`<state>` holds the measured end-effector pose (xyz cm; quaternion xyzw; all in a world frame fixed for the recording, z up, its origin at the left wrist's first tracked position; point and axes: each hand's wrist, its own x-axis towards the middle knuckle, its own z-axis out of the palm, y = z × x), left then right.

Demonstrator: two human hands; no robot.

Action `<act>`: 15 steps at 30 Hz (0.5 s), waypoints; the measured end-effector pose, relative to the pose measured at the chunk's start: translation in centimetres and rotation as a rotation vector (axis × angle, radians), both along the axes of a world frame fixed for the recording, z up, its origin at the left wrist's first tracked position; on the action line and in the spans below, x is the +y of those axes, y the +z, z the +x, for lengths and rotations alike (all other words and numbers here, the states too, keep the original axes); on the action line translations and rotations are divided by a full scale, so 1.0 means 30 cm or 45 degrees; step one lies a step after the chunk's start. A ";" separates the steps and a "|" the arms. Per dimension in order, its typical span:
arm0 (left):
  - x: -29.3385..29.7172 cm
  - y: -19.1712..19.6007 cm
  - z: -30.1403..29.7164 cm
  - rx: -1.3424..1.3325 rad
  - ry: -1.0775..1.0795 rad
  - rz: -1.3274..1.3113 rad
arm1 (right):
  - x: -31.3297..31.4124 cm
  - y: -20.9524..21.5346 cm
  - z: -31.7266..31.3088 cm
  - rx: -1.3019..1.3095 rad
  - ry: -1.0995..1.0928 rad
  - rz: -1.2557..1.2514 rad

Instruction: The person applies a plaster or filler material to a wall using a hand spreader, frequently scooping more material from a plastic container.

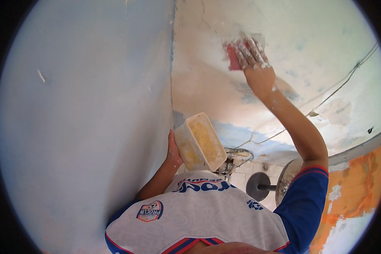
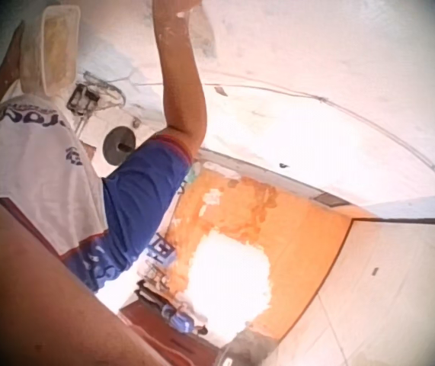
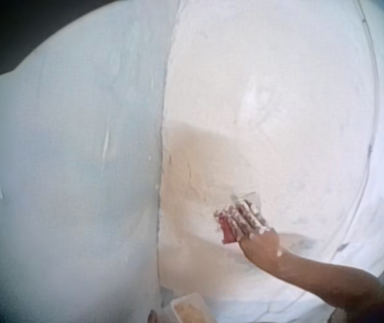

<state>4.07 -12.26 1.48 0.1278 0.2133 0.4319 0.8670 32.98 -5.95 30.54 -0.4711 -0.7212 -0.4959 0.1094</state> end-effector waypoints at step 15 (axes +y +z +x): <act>-0.008 0.041 -0.005 0.003 0.046 -0.037 | -0.009 0.113 -0.074 0.235 0.187 0.148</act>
